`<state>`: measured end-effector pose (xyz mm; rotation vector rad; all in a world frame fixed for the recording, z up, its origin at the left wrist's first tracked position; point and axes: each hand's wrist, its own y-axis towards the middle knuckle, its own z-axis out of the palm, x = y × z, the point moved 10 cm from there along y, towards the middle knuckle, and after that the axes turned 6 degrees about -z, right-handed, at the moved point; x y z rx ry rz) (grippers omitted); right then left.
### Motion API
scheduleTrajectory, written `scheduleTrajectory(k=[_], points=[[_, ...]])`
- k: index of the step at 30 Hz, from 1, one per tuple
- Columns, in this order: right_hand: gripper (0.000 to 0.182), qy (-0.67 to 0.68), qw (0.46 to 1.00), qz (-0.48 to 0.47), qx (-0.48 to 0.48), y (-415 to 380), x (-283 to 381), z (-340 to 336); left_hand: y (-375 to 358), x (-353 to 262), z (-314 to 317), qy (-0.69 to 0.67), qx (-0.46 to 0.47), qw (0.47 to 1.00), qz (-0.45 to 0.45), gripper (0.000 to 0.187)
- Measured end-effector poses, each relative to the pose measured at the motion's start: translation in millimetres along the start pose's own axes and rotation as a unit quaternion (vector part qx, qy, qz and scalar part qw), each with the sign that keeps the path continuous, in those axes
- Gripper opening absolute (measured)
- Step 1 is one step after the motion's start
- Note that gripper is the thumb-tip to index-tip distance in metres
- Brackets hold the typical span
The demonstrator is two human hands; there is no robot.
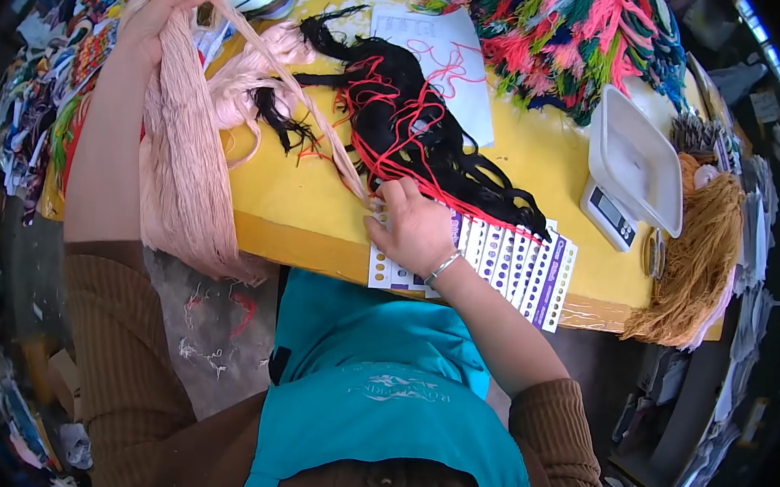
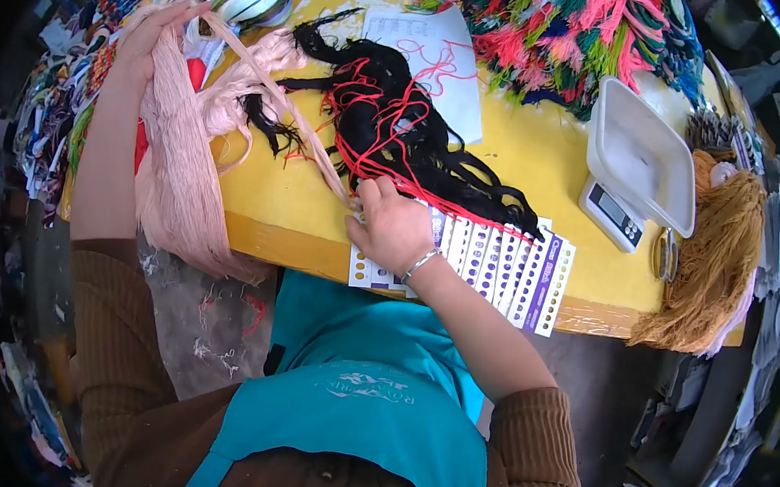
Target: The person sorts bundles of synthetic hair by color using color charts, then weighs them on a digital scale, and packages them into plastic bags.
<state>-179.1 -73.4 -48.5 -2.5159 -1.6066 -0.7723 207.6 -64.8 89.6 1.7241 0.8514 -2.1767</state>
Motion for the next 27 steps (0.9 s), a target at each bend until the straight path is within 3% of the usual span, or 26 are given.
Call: scheduleTrajectory(k=[1,3,8,13,16,18,20,23,24,27], points=[[0.034,-0.005,1.0,-0.012,-0.006,0.0,2.0,-1.0,1.8,-0.4,-1.1,0.001,0.002,1.0,0.003,0.022],[0.034,-0.008,1.0,-0.015,-0.005,-0.1,2.8,-1.9,-4.6,-8.0,-40.2,0.001,-0.171,0.98,0.103,0.019],[0.034,-0.008,1.0,-0.015,-0.011,-0.6,3.7,-2.1,-55.7,13.1,-79.8,0.026,-0.224,0.97,0.09,0.028],[0.034,-0.004,1.0,-0.009,-0.001,0.4,4.9,-3.3,-160.8,12.3,-27.6,-0.076,-0.098,0.978,0.168,0.038],[0.028,0.067,0.996,-0.035,-0.057,3.3,13.0,-13.4,-206.8,43.3,41.2,-0.094,0.226,0.96,0.135,0.054],[0.02,0.136,0.981,-0.061,-0.128,4.9,36.3,-35.5,-227.0,79.2,62.4,-0.12,0.088,0.986,0.082,0.066],[0.02,0.33,0.94,-0.014,-0.084,10.3,61.1,-42.4,-238.5,94.1,106.9,-0.121,0.163,0.975,0.093,0.074],[0.018,0.566,0.823,0.007,-0.05,14.1,100.0,-50.2,-238.6,126.3,133.8,-0.164,0.205,0.961,0.08,0.072],[0.019,0.617,0.785,0.008,-0.053,15.7,105.9,-47.1,-238.2,130.9,142.9,-0.159,0.226,0.958,0.082,0.073],[0.018,0.637,0.77,0.038,0.002,11.5,110.3,-36.5,-244.1,141.4,163.4,-0.213,0.256,0.941,0.057,0.07]])
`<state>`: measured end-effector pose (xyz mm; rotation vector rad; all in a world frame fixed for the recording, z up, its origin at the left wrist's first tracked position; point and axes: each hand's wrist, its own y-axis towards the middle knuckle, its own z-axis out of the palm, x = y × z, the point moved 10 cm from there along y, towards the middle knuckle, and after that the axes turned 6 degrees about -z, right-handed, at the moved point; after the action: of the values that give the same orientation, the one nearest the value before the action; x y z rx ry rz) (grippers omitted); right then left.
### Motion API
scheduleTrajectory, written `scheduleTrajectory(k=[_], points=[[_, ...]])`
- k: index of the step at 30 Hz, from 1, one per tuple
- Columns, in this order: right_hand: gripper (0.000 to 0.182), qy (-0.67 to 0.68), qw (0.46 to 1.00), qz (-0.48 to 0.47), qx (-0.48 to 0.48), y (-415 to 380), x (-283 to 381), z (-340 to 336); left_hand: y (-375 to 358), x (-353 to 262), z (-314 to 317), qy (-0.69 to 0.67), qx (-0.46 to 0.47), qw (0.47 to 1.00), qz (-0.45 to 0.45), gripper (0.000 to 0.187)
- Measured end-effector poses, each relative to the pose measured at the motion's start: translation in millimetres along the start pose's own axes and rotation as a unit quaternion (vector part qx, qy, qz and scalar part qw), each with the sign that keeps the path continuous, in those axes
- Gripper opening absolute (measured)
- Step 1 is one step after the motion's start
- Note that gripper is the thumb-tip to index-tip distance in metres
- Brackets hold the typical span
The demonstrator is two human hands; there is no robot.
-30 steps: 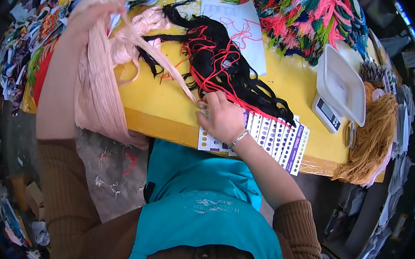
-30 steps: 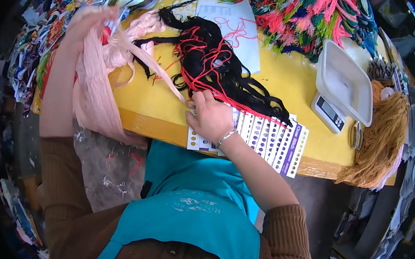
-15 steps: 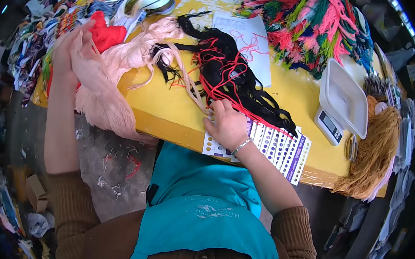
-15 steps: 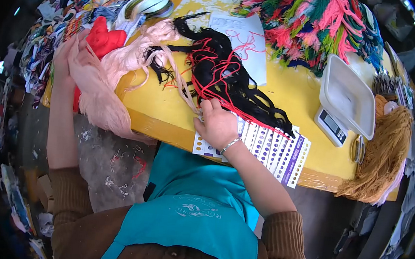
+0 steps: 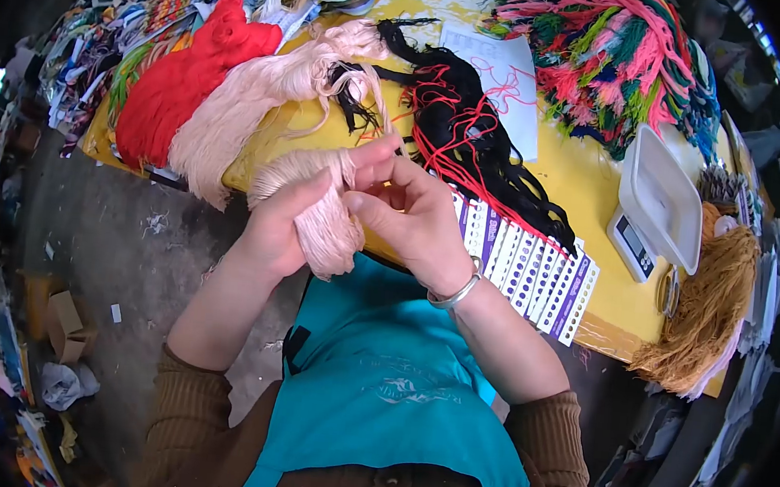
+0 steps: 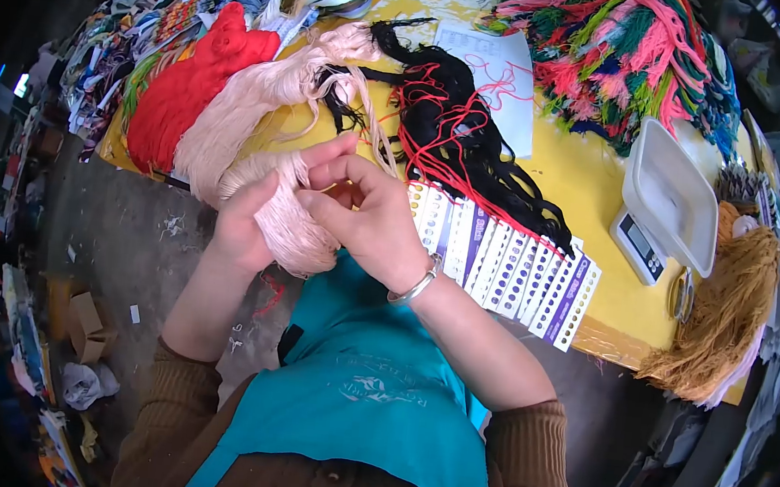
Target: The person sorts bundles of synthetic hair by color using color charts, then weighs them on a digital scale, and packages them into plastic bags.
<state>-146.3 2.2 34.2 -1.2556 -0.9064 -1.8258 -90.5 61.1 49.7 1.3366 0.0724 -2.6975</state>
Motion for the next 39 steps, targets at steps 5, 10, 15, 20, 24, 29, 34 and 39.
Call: scheduleTrajectory(k=[5,10,15,20,24,29,34,39], points=[[0.015,0.063,0.997,0.021,-0.029,-9.9,-5.5,-7.8,0.8,13.6,7.2,0.037,0.026,0.999,-0.018,0.062],[0.009,0.141,0.986,0.053,-0.078,-16.6,-10.8,-18.6,1.4,16.4,1.2,0.026,0.012,1.0,-0.001,0.055],[0.006,0.115,0.987,0.036,-0.11,-19.0,-4.7,-31.8,-1.1,20.0,-6.2,0.026,-0.075,0.996,-0.026,0.048],[0.005,0.088,0.99,-0.004,-0.115,-17.1,5.4,-29.8,0.3,19.3,-15.1,0.045,-0.125,0.991,-0.014,0.045],[0.005,0.165,0.98,0.048,-0.105,-17.0,-7.4,-34.6,-0.3,17.1,-15.0,0.04,-0.134,0.99,-0.016,0.046],[0.011,0.287,0.95,0.112,-0.052,-10.8,-8.6,-25.3,-1.7,17.1,-21.8,-0.019,-0.104,0.994,-0.007,0.032],[0.01,-0.075,0.993,0.086,0.034,4.3,11.2,-26.6,-8.6,11.4,-30.7,-0.015,-0.091,0.994,-0.058,0.024],[0.02,-0.065,0.98,0.112,0.154,9.6,36.3,-1.0,-41.5,12.7,-66.9,0.021,-0.085,0.982,-0.17,0.021]])
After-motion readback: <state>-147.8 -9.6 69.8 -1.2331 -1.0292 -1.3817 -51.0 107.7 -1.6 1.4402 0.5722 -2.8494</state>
